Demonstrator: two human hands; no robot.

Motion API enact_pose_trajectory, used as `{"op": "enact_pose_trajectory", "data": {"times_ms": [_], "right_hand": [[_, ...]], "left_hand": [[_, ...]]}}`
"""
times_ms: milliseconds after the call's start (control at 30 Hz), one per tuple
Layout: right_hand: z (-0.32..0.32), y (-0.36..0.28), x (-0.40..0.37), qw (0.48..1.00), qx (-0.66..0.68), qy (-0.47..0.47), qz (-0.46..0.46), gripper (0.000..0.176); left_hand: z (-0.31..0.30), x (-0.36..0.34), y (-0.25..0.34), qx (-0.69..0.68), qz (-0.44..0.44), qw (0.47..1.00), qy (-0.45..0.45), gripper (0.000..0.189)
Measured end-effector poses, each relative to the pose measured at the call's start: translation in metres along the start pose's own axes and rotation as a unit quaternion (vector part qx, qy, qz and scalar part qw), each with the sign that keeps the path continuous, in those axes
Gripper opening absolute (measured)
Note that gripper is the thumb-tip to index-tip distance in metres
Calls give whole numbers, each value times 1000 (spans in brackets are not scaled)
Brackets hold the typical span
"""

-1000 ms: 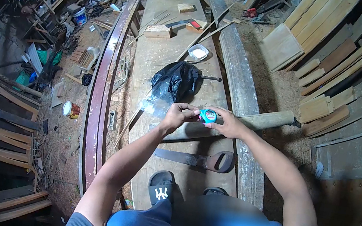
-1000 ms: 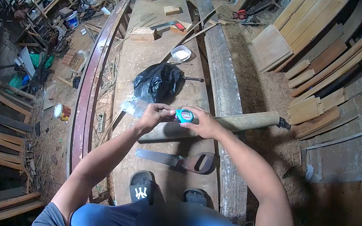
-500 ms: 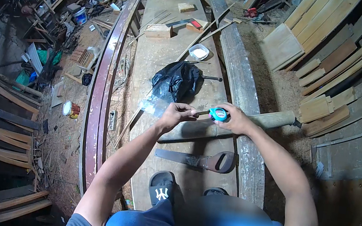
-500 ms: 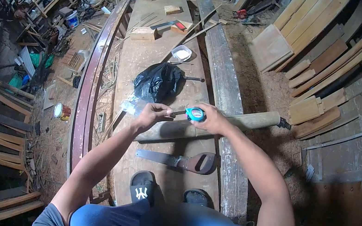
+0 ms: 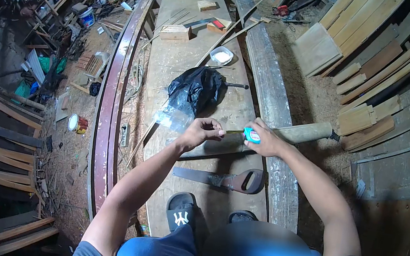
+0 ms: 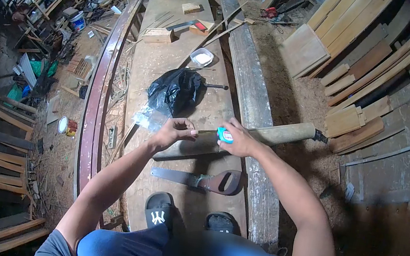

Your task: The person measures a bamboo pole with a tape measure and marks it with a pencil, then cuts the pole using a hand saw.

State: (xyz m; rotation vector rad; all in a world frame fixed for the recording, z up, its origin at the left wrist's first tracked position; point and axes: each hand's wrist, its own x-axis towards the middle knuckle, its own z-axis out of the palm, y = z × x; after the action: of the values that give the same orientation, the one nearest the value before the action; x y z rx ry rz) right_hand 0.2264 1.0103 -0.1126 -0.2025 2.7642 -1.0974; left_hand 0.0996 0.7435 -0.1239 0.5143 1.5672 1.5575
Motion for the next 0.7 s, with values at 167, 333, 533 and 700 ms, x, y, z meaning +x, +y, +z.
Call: {"op": "enact_pose_trajectory", "data": {"times_ms": [167, 333, 533, 700], "right_hand": [[-2, 7, -4, 998, 14, -44, -44, 55], [1, 13, -8, 999, -3, -18, -43, 48], [-9, -8, -5, 998, -42, -40, 7, 41], [-12, -5, -8, 999, -30, -9, 9, 40]], "left_hand": [[6, -1, 4, 40, 6, 999, 2, 15], [14, -1, 1, 72, 10, 997, -11, 16], [14, 0, 3, 71, -4, 997, -8, 18], [8, 0, -6, 69, 2, 998, -1, 19]]}}
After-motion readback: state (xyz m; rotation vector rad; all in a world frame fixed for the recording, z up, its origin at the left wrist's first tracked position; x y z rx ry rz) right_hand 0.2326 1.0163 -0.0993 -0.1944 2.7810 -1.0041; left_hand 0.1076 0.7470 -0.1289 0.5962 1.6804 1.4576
